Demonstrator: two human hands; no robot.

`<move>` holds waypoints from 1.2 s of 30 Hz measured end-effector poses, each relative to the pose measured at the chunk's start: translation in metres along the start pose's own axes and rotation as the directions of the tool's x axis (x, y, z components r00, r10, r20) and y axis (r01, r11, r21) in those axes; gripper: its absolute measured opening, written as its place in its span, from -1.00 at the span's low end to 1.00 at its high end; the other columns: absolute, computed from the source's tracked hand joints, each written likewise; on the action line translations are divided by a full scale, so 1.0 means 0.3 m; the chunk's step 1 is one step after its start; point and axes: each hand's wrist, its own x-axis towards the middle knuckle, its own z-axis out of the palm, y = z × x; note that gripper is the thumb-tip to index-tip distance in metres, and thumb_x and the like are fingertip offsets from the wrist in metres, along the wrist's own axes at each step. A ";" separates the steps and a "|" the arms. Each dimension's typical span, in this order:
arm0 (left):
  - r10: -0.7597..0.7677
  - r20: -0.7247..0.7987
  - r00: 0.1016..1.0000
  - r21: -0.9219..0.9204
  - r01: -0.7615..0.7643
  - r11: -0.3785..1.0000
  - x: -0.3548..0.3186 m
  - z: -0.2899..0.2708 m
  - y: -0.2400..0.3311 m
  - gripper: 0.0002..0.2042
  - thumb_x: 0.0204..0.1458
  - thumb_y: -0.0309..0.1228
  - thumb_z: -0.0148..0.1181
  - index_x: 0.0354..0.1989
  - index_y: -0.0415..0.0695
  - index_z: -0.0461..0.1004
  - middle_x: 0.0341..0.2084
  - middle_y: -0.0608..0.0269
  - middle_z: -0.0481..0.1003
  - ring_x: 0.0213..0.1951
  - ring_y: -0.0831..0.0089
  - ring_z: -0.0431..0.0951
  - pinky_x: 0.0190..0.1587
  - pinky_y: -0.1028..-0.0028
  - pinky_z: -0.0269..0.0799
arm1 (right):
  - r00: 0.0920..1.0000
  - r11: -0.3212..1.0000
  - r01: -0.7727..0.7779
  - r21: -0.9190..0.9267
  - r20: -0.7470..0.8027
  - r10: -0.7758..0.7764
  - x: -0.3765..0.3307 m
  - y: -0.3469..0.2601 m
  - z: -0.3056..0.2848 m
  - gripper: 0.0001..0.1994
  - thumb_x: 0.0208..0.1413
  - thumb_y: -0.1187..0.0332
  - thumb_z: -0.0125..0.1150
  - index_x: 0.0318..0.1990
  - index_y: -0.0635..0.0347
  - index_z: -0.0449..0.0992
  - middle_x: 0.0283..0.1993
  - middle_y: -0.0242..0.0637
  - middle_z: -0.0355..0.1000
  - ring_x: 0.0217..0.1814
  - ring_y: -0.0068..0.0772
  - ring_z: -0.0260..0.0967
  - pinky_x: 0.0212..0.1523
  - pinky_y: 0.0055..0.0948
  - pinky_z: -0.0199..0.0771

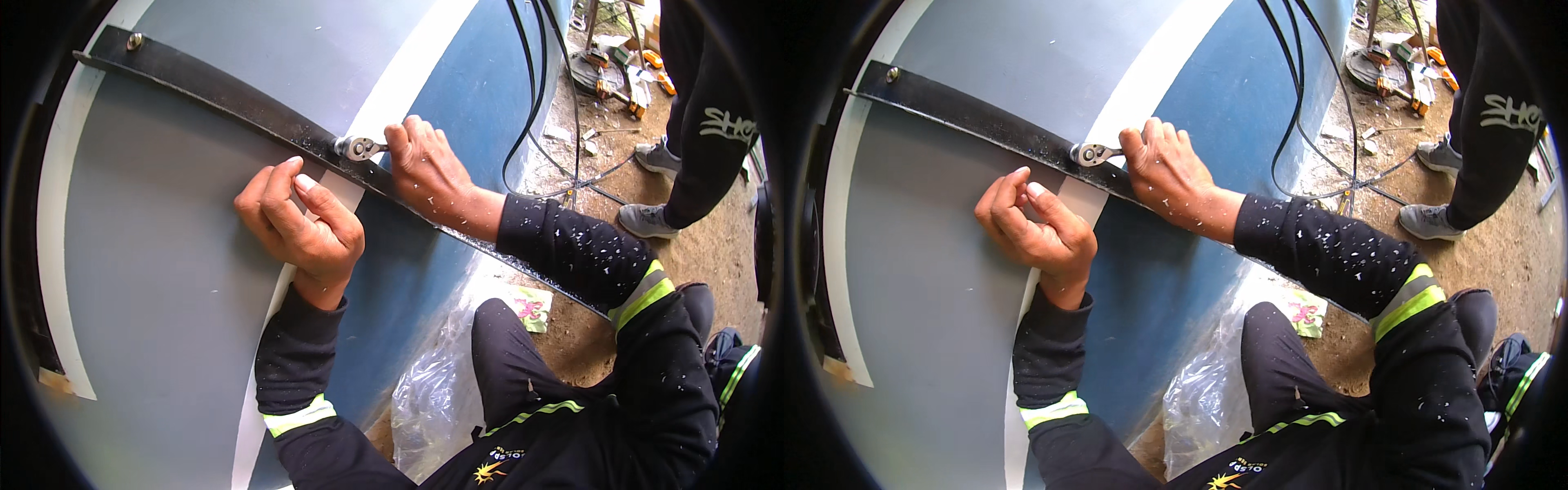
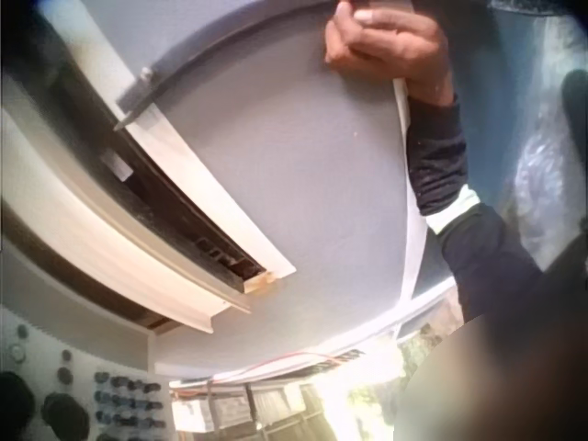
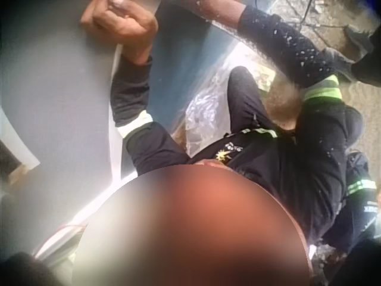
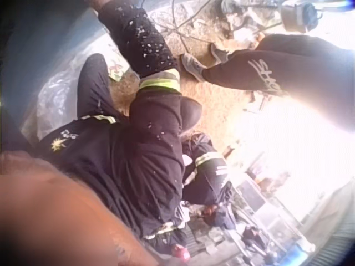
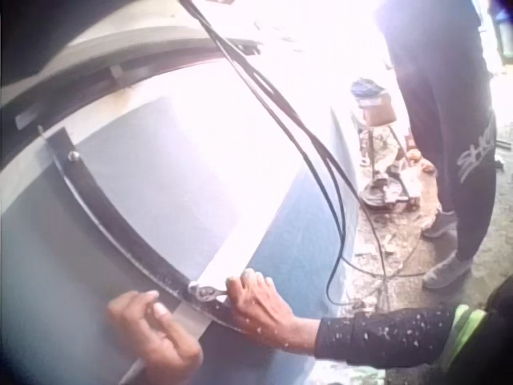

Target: The person uses a ratchet wrench to tighten bolts securing a black metal bracket to the side of a large blue and white cylindrical object. The person repeatedly positions the wrench, turns it to tighten fasteners, and repositions along the bracket while working in an outdoor area with other people nearby.

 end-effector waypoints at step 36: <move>0.136 0.088 0.987 -0.001 -0.136 0.991 0.000 0.053 0.035 -0.74 0.10 -0.46 0.53 -0.04 -0.19 0.70 -0.03 0.23 0.47 -0.10 0.19 0.39 -0.07 0.26 0.42 | 0.896 0.843 0.439 -0.311 0.224 -0.384 0.234 0.104 -0.198 -0.69 0.21 0.47 0.19 0.09 0.21 0.37 -0.10 -0.02 0.36 -0.04 0.03 0.41 0.00 -0.02 0.40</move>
